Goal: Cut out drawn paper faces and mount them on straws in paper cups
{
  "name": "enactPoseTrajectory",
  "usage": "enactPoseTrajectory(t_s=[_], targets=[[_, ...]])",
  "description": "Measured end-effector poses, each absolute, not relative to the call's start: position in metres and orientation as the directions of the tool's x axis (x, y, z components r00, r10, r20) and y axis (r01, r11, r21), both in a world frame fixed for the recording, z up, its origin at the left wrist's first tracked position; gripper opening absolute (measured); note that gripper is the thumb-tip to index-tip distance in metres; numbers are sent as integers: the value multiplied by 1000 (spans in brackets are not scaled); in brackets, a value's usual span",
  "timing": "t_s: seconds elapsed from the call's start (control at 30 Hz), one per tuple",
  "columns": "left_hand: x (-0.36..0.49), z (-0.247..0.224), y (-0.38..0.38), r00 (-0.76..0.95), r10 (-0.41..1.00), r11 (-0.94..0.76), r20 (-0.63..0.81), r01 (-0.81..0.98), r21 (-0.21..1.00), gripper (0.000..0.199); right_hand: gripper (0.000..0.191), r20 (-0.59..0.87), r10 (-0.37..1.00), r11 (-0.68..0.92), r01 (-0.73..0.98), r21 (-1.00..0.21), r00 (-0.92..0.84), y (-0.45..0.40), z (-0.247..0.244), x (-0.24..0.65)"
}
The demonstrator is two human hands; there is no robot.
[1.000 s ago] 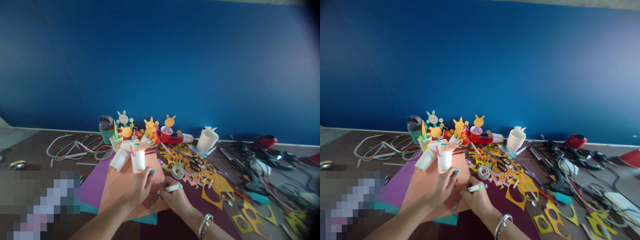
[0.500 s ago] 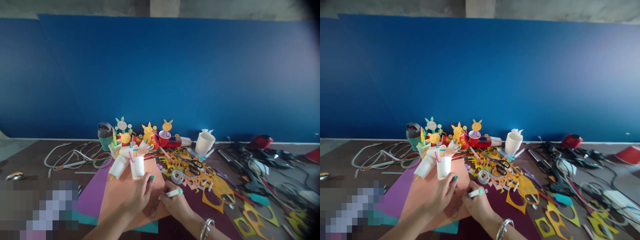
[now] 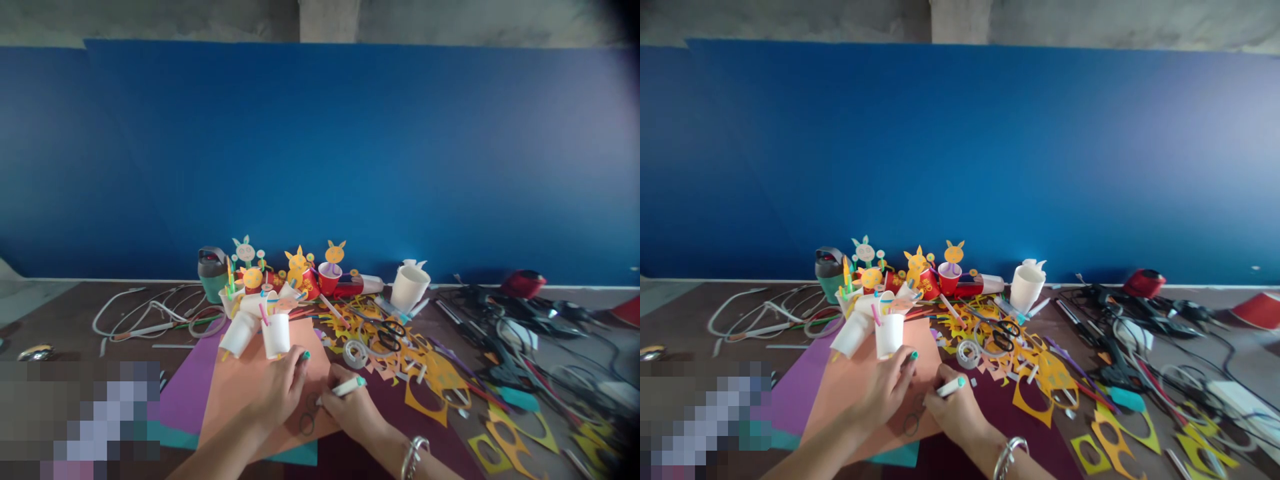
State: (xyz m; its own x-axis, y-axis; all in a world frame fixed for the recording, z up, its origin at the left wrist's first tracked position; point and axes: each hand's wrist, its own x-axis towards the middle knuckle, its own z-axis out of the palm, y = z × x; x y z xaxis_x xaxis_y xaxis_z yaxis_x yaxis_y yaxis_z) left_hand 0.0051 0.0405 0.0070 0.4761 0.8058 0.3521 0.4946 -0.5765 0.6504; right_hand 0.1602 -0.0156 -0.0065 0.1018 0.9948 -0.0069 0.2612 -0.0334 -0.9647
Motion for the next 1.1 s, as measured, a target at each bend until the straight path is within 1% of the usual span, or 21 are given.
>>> enactPoseTrajectory(t_s=[0.2,0.37,0.47,0.6,0.7,0.83,0.93,1.0,1.1], targets=[[4,10,40,482,802,-581,354,489,651,17,14,17,996,-6,253,-967,88,-16,-4,160],[4,10,40,483,805,-572,345,476,668,16,13,-27,990,-52,175,-983,139,-14,-6,159],[4,10,40,490,807,-562,330,466,683,17,14,6,986,-30,213,-977,165,-13,-5,159],[5,12,40,486,803,-572,346,462,678,17,14,60,985,10,289,-957,164,-14,-6,159],[5,13,40,494,801,-569,338,453,687,17,13,43,986,-5,284,-959,161,-15,-10,160],[4,13,40,501,800,-567,331,447,692,16,13,1,994,-31,284,-958,113,-16,-12,160],[5,15,40,498,802,-564,330,451,691,16,13,-23,993,-49,234,-971,112,-15,-10,160],[5,17,39,489,807,-560,331,453,694,16,15,-7,990,-37,218,-975,138,-15,-8,160],[6,18,38,486,807,-561,334,457,690,17,14,38,988,0,251,-968,148,-15,-7,160]])
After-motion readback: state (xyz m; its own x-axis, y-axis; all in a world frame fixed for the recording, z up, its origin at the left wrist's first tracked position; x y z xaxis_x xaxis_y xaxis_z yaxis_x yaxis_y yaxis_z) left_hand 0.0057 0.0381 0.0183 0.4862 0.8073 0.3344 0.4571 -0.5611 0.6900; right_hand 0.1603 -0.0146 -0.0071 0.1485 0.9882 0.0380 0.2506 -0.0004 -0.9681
